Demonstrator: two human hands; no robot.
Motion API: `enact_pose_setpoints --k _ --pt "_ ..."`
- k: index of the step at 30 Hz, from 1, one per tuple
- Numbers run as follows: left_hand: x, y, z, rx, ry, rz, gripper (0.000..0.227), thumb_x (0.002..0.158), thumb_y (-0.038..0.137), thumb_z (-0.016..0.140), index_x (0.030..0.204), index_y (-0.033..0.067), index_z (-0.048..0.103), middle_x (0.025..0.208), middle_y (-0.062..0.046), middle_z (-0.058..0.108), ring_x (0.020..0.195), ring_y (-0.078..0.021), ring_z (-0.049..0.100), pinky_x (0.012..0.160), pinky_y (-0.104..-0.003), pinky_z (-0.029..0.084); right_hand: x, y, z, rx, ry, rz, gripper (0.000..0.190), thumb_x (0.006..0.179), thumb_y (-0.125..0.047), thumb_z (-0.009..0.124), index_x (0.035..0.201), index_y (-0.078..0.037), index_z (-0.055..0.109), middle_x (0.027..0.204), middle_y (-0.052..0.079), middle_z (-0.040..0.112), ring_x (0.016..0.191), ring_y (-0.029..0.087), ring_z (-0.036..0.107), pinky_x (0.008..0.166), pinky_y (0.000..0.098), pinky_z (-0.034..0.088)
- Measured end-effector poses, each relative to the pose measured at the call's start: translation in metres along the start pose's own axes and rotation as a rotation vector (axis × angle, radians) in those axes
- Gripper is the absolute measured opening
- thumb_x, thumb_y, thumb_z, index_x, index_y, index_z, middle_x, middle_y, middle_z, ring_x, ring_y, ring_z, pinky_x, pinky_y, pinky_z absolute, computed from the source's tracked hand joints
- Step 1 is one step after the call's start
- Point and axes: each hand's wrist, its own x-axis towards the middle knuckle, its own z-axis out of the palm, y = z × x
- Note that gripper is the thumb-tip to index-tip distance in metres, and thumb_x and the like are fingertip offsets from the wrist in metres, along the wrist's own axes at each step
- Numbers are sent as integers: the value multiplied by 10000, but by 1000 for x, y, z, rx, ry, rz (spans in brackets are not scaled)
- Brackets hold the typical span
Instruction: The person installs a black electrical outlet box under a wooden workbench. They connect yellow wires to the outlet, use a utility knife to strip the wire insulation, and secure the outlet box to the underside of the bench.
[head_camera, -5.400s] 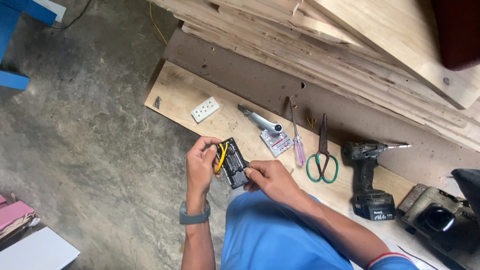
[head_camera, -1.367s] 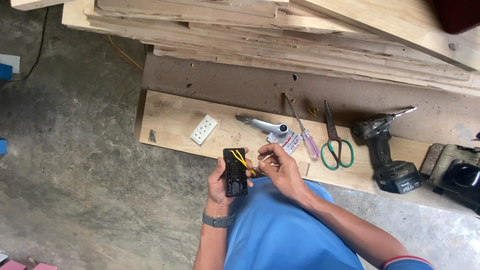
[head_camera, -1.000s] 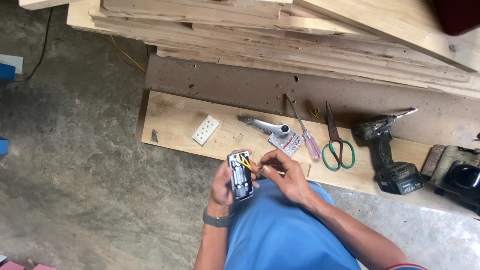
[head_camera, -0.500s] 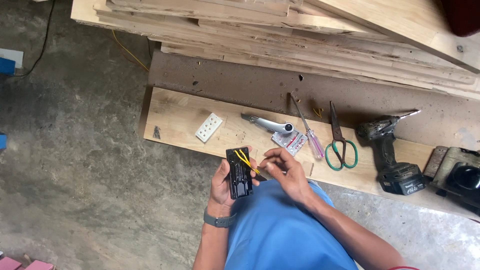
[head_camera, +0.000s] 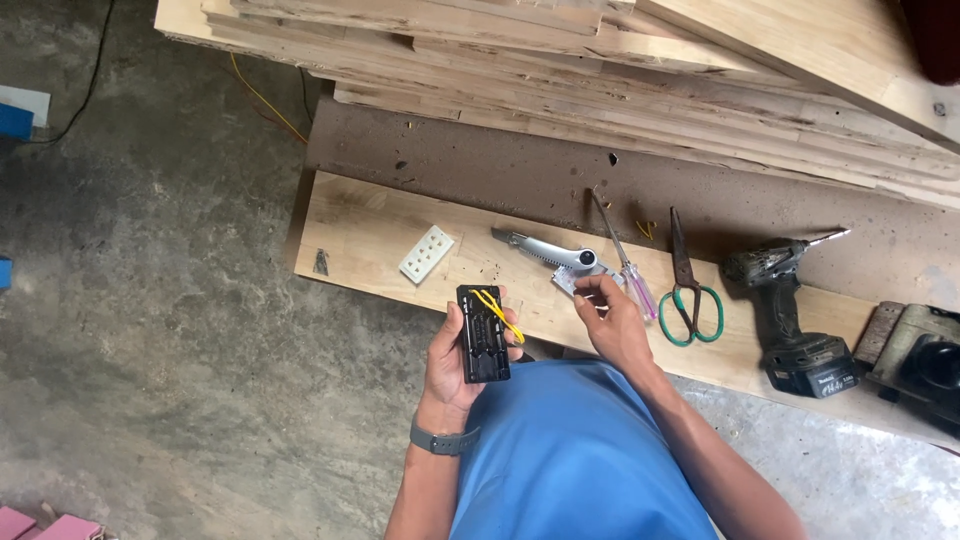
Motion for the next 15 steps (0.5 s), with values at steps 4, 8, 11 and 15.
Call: enact_pose_setpoints --k 4,8,11,15 --pt "3 2 -2 -36 24 -31 739 1016 521 498 1451 -75 455 1106 -282 677 910 -313 744 772 -508 679 9 12 4 -102 59 -12 239 897 -132 728 1136 -131 728 1082 125 761 979 286 742 858 376 602" --pt "5 7 -15 -90 31 -92 725 1000 532 529 1447 -37 484 1114 -257 691 912 -314 745 777 -513 673 12 37 -3 -190 142 -11 278 866 -128 740 1143 -120 719 1098 142 743 1009 313 733 868 375 608" --pt "4 14 -32 -45 82 -55 703 977 552 542 1419 5 541 1114 -212 719 915 -317 755 800 -513 663 10 68 -28 -128 312 -11 296 873 -52 709 1168 -52 692 1107 213 706 1004 384 715 850 418 605" --pt "1 35 -71 -87 -7 -19 761 1003 573 530 1480 -16 462 1173 -260 692 969 -368 739 830 -537 649 9 116 -66 -127 560 11 330 873 -10 668 1198 -72 675 1134 165 672 993 331 701 807 372 599"
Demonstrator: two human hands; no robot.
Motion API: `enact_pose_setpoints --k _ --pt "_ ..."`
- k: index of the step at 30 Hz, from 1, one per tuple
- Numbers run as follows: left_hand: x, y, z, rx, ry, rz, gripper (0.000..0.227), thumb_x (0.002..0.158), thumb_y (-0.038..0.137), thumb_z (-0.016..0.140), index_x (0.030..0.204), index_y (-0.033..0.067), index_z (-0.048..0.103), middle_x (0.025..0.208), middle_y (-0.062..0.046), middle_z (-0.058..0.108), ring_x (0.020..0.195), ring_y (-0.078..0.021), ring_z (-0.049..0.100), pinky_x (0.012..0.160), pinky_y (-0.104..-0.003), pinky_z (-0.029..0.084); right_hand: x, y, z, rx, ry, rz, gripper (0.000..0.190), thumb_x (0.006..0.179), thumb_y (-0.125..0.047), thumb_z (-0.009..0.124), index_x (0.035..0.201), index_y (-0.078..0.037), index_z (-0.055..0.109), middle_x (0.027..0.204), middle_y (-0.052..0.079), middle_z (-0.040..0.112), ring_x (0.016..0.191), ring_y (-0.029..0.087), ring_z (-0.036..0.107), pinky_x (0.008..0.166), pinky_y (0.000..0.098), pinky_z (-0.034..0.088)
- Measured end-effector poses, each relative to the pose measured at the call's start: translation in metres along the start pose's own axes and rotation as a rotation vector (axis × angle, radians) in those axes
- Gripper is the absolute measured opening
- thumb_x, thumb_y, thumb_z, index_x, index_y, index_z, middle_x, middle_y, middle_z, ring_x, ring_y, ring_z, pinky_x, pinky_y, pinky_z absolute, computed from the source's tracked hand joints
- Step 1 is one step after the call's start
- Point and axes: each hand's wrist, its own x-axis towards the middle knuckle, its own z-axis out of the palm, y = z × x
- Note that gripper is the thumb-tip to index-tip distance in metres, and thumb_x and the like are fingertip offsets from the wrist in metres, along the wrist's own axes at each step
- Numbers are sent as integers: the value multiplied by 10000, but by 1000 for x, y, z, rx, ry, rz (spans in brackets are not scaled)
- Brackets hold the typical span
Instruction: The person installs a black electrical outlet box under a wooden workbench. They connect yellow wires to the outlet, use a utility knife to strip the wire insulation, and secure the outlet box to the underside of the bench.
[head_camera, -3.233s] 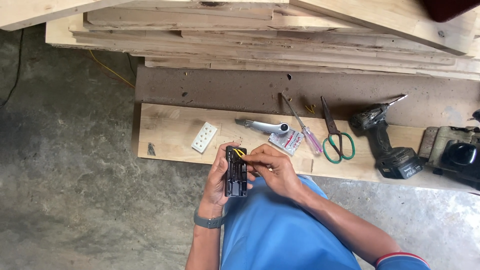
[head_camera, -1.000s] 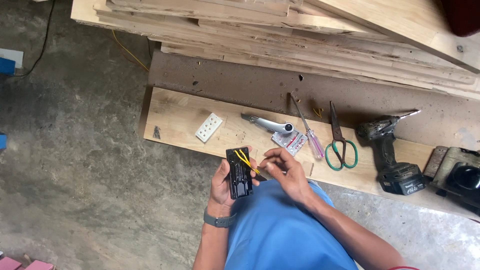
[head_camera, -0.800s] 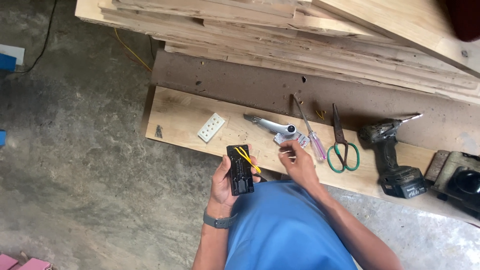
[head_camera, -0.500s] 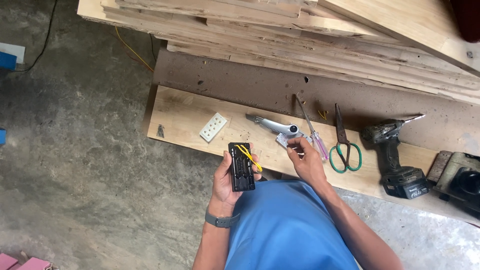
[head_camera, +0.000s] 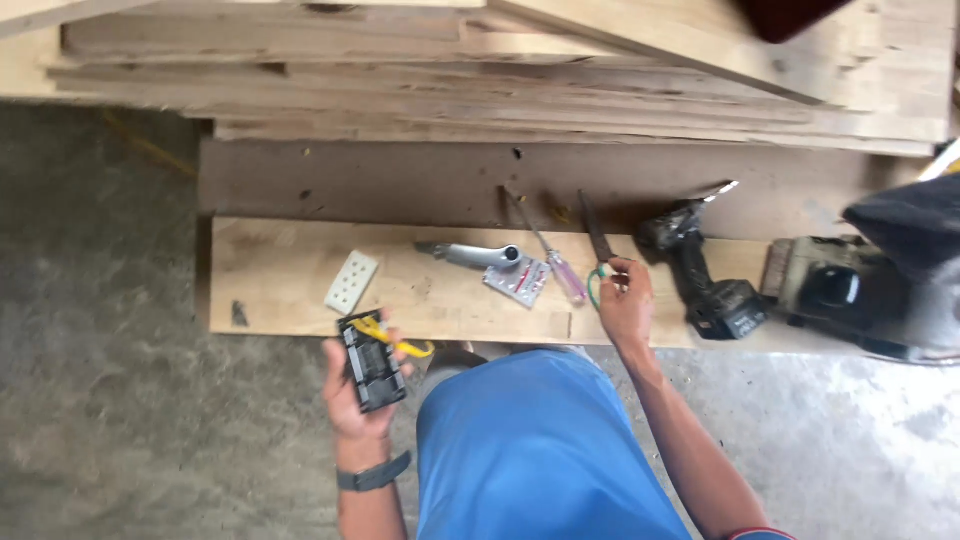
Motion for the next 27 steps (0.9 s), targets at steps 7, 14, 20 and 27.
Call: enact_pose_setpoints --k 7,14,20,27 --pt "-7 22 25 -41 -249 81 803 1063 465 589 1531 -115 290 1163 -277 560 965 -317 640 827 -412 646 7 40 -17 -365 -116 77 353 926 -88 623 1278 -58 626 1212 202 647 1016 329 652 820 496 539" --pt "-10 40 10 -63 -345 101 799 1081 453 609 1543 -100 263 1192 -272 543 975 -327 615 825 -423 615 -13 31 44 -330 10 -386 402 804 -106 644 1205 -85 653 1108 144 666 1022 375 627 912 493 497" --pt "-26 67 -4 -10 -439 228 788 1122 432 628 1548 -104 238 1202 -282 499 1002 -339 584 882 -438 595 -19 -24 80 -118 -165 -549 422 802 -135 626 1221 -79 628 1129 184 676 1041 397 630 945 495 500" --pt "-59 85 -122 169 -318 380 954 1014 670 734 1567 46 270 1221 -198 584 963 -294 638 855 -457 606 -11 -40 122 -335 -435 -679 516 778 -146 683 1286 -136 592 1353 186 573 1202 403 552 993 526 465"
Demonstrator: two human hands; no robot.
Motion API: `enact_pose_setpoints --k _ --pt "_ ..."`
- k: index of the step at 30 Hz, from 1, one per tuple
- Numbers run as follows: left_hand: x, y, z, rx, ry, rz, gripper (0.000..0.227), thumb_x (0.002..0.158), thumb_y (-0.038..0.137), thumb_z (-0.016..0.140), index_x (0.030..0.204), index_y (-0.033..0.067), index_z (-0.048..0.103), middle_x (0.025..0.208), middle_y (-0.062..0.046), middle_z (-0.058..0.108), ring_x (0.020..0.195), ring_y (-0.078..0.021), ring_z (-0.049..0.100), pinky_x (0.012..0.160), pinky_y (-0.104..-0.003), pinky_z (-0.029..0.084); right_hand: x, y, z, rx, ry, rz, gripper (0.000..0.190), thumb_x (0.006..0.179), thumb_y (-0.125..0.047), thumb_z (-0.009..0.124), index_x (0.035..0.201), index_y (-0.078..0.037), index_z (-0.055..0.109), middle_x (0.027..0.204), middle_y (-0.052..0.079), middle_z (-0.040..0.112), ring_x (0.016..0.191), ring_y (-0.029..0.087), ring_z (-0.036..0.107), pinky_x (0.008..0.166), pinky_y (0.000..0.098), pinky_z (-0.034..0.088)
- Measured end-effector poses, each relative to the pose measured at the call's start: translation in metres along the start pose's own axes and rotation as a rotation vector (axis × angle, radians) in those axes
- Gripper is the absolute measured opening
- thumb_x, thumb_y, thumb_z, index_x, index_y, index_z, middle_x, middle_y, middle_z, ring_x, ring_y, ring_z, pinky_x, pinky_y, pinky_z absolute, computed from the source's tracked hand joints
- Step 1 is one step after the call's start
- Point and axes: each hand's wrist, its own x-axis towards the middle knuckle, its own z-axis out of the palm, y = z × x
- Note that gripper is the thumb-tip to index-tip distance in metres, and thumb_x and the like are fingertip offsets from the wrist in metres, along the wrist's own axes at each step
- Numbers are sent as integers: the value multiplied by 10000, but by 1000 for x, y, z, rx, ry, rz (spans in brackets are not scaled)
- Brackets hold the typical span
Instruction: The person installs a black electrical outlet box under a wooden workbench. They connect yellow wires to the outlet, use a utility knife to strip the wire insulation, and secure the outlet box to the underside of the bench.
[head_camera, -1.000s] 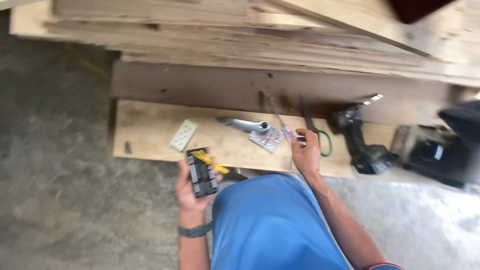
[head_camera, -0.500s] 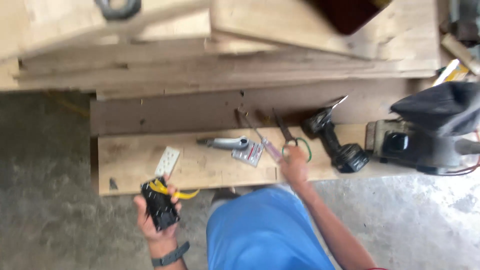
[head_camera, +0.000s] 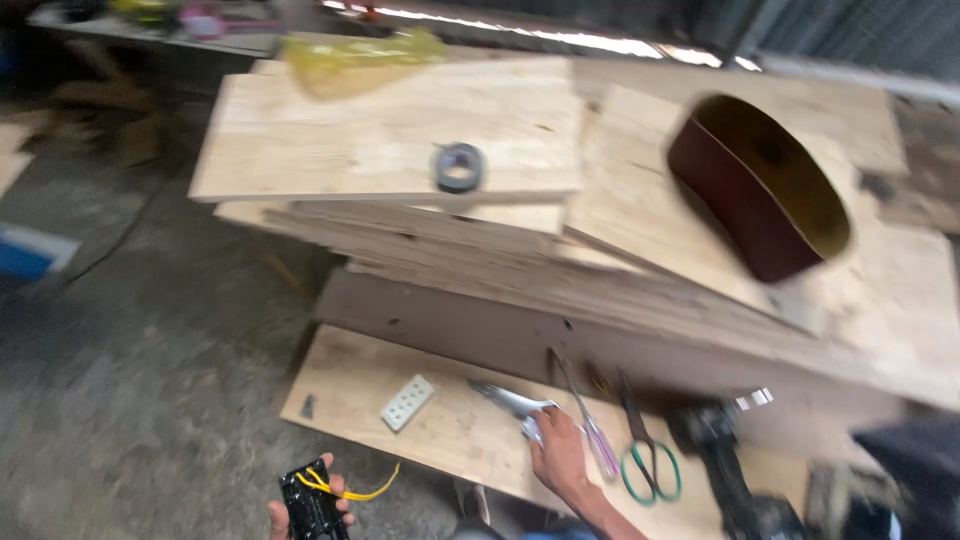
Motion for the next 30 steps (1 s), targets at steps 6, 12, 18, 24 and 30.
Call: enact_pose_setpoints --k 6,12,18,24,30 --pt "-91 50 -50 -26 -9 215 980 1049 654 776 1583 83 186 1334 -208 592 1063 -342 662 941 -532 571 33 25 33 -337 -148 10 633 740 -349 745 1331 -285 526 1362 35 557 1227 315 544 1054 511 420" --pt "-77 128 26 62 119 402 877 1040 564 742 1558 10 305 1206 -202 605 946 -269 634 836 -429 554 73 55 66 -629 -283 138 534 883 -516 546 1366 -314 444 1356 -8 558 1240 257 587 1013 496 475" --pt "32 154 53 40 160 27 714 976 495 610 1454 -6 437 1065 -203 626 818 -231 616 710 -384 569 89 19 45 -221 -93 450 476 967 -477 486 1240 -107 611 1189 214 700 1108 433 666 951 595 479" --pt "94 64 -18 52 341 -421 566 997 538 602 1187 4 625 947 -224 732 737 -275 760 678 -424 661 15 -83 45 731 165 679 231 1038 -295 543 1046 -65 527 766 122 555 640 252 613 536 374 480" --pt "91 -1 -86 19 475 -626 679 950 575 666 1226 -45 636 979 -246 724 745 -258 739 691 -386 671 -22 -171 77 168 -154 371 470 929 -308 648 1345 -111 552 1133 248 686 1098 482 650 931 605 494"
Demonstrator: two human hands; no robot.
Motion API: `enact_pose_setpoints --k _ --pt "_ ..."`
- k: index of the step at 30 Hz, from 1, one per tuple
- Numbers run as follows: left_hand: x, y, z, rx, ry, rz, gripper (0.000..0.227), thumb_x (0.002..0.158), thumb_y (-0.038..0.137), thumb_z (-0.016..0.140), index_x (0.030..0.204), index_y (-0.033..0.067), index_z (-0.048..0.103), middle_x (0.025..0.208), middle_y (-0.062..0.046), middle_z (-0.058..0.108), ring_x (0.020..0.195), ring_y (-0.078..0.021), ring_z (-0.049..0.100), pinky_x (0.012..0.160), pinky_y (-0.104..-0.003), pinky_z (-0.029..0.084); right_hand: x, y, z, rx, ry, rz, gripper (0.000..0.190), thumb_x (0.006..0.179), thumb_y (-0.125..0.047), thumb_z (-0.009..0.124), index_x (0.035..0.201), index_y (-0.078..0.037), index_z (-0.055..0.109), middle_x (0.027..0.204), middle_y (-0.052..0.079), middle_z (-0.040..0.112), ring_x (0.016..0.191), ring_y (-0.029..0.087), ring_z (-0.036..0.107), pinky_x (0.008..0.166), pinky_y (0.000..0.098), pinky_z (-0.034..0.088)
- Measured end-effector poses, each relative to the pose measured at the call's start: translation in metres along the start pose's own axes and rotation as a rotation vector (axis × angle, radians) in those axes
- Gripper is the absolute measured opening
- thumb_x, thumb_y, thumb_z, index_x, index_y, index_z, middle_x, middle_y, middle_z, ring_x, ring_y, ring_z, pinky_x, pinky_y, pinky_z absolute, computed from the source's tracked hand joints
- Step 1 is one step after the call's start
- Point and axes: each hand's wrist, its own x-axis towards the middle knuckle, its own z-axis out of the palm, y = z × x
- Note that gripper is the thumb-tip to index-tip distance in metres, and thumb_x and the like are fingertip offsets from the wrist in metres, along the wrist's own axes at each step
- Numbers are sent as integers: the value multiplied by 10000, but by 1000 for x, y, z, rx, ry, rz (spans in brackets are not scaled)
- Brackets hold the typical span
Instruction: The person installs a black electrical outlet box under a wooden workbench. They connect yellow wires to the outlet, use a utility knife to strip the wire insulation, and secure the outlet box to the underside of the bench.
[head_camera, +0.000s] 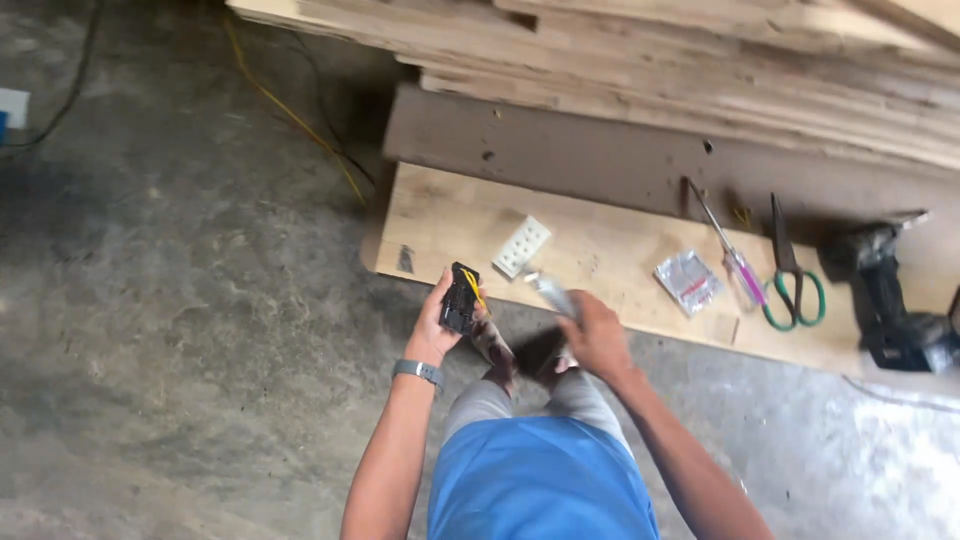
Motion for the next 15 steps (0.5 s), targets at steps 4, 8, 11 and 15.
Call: enact_pose_setpoints --k 4,8,11,15 --pt "-1 -19 -10 -28 91 -41 683 933 559 698 1213 -62 638 968 -234 711 743 -261 726 684 -383 678 5 -12 18 -203 -136 -204 434 989 -406 546 1342 -155 570 1004 122 668 1007 371 671 891 518 524" --pt "-3 -35 -14 -33 116 -7 633 934 552 697 1184 -29 672 945 -233 725 736 -264 733 678 -365 672 -3 -16 8 331 -392 149 350 1041 -533 442 1103 -292 687 821 78 677 840 296 693 807 442 535" --pt "-20 -46 -7 -14 36 39 591 956 481 692 1216 -50 663 960 -229 741 743 -261 762 693 -398 683 -23 -21 -8 991 -421 206 354 1037 -388 519 1105 -70 658 585 71 477 391 193 515 395 307 406" --pt "-78 -59 22 822 -37 510 587 830 314 820 1307 40 617 1002 -178 730 856 -216 713 810 -397 642 -57 -19 -61 901 -408 92 265 1030 -255 545 991 -33 683 670 126 607 552 236 666 485 323 486"
